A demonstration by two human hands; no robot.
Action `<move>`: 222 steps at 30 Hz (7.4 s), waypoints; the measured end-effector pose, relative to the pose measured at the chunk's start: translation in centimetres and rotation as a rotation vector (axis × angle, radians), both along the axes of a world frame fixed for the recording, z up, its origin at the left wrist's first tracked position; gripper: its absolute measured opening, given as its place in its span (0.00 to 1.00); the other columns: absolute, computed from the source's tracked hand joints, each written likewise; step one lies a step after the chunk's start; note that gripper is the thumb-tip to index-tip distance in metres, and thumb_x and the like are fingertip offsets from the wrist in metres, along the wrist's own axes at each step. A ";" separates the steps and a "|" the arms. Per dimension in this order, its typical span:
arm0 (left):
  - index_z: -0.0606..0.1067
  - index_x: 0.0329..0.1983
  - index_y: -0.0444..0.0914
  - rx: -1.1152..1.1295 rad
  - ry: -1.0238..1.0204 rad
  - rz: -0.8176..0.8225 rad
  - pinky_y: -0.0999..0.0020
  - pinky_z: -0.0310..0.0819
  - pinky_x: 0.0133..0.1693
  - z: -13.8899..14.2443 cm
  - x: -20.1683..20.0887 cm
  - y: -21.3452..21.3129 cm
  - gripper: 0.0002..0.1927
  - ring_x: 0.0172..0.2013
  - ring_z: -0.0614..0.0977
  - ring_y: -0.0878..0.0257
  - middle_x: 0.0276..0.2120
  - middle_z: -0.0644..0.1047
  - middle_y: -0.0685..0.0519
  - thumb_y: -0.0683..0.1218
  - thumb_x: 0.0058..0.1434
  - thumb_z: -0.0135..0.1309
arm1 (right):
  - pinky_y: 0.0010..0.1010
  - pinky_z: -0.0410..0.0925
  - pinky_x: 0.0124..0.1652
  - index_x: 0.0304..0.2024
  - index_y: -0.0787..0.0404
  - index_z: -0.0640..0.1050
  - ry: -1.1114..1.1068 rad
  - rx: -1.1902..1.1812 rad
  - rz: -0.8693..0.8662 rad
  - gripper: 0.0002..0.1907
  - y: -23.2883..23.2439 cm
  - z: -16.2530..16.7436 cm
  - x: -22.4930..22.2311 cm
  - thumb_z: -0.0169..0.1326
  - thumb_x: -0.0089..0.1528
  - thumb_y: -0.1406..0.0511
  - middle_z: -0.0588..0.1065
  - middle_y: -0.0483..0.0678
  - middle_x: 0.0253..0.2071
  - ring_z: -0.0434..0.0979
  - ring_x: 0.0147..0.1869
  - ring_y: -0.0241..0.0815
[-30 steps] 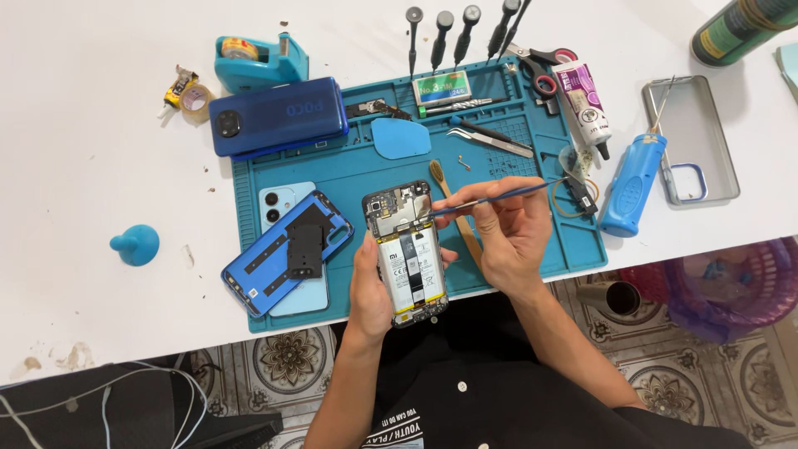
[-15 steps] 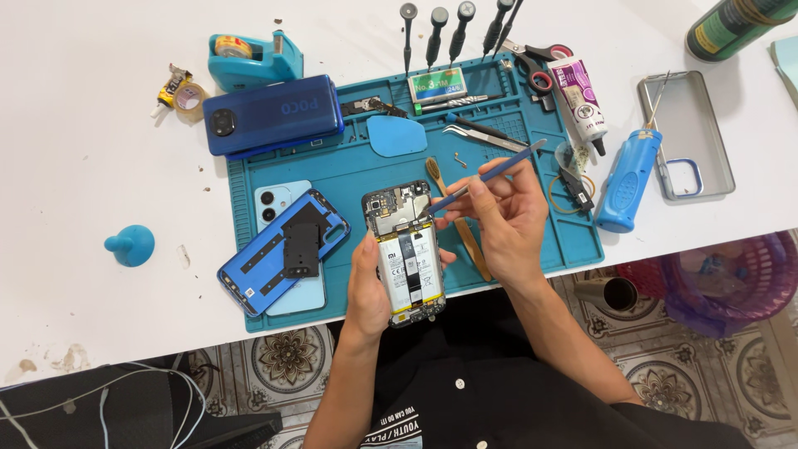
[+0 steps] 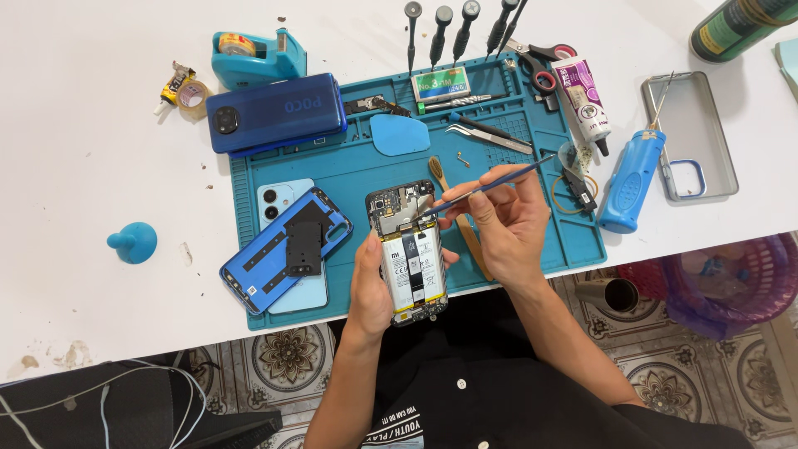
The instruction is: The person repairs a smartphone at a workbench. They hold the opened phone, use a screwdriver and a pry tool to work on the internal components, remove the battery and set it on the mat, then brush the empty phone chassis with a wooden-handled brush.
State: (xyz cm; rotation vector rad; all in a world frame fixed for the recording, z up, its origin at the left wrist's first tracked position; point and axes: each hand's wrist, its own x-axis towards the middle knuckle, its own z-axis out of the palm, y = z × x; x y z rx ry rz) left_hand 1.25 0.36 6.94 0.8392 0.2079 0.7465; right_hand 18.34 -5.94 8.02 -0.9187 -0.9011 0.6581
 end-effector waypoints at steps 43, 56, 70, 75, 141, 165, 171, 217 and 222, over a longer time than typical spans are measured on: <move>0.65 0.69 0.30 -0.070 -0.055 0.017 0.57 0.84 0.45 -0.9 0.3 0.2 0.36 0.47 0.84 0.48 0.59 0.75 0.35 0.64 0.77 0.29 | 0.35 0.79 0.50 0.57 0.62 0.64 -0.124 0.005 -0.256 0.10 -0.2 -0.4 -0.2 0.48 0.75 0.73 0.79 0.59 0.47 0.84 0.50 0.44; 0.66 0.69 0.31 -0.080 -0.053 0.029 0.56 0.84 0.45 -1.1 0.4 0.1 0.36 0.47 0.84 0.48 0.59 0.75 0.35 0.64 0.76 0.28 | 0.34 0.79 0.47 0.55 0.64 0.65 -0.137 -0.021 -0.255 0.10 -0.3 -0.3 -0.3 0.50 0.73 0.73 0.80 0.59 0.46 0.83 0.46 0.43; 0.66 0.69 0.31 -0.137 -0.046 0.010 0.56 0.83 0.45 -0.8 0.3 0.2 0.37 0.46 0.84 0.48 0.58 0.75 0.36 0.64 0.77 0.27 | 0.33 0.76 0.45 0.53 0.64 0.68 0.290 -0.189 -0.056 0.08 0.5 -0.1 1.3 0.49 0.72 0.71 0.80 0.59 0.44 0.84 0.46 0.47; 0.65 0.70 0.31 -0.169 -0.066 0.000 0.57 0.83 0.44 -0.5 0.4 0.1 0.37 0.46 0.84 0.48 0.57 0.76 0.37 0.63 0.76 0.26 | 0.34 0.76 0.46 0.53 0.62 0.67 0.345 -0.182 0.021 0.08 0.4 -0.2 1.7 0.49 0.72 0.70 0.80 0.59 0.44 0.84 0.48 0.49; 0.60 0.72 0.35 -0.136 -0.045 0.289 0.54 0.76 0.54 -0.2 1.0 0.0 0.37 0.56 0.78 0.51 0.66 0.69 0.42 0.66 0.73 0.27 | 0.35 0.78 0.51 0.51 0.67 0.67 -0.564 0.083 -0.112 0.15 -0.6 -0.3 -1.3 0.55 0.65 0.80 0.79 0.61 0.46 0.84 0.52 0.49; 0.68 0.63 0.31 -0.131 0.031 0.310 0.57 0.81 0.47 0.4 0.5 0.5 0.25 0.48 0.82 0.55 0.57 0.75 0.39 0.55 0.76 0.36 | 0.40 0.79 0.46 0.54 0.62 0.66 0.317 -0.198 0.263 0.08 -0.1 0.3 0.5 0.47 0.72 0.71 0.77 0.60 0.46 0.82 0.50 0.47; 0.70 0.62 0.29 -0.028 0.141 0.367 0.63 0.81 0.50 0.7 0.5 0.2 0.24 0.48 0.82 0.58 0.55 0.77 0.42 0.53 0.77 0.41 | 0.38 0.80 0.47 0.52 0.60 0.64 0.197 -0.289 0.296 0.07 -0.3 2.1 -1.9 0.44 0.72 0.69 0.72 0.53 0.46 0.78 0.55 0.41; 0.61 0.70 0.32 -0.283 -0.242 0.337 0.50 0.76 0.53 1.8 -2.1 -1.6 0.35 0.52 0.78 0.47 0.61 0.72 0.38 0.60 0.68 0.39 | 0.38 0.63 0.25 0.35 0.63 0.73 -0.857 -0.709 -0.363 0.16 -1.4 6.7 -1.8 0.61 0.62 0.57 0.71 0.50 0.20 0.71 0.21 0.48; 0.64 0.69 0.30 -0.264 -0.137 0.250 0.51 0.78 0.52 2.1 0.4 -1.2 0.36 0.52 0.80 0.47 0.59 0.74 0.38 0.62 0.73 0.27 | 0.39 0.64 0.21 0.29 0.62 0.77 -1.167 -0.714 -0.247 0.22 -4.9 6.0 -1.3 0.66 0.51 0.51 0.72 0.49 0.17 0.73 0.19 0.48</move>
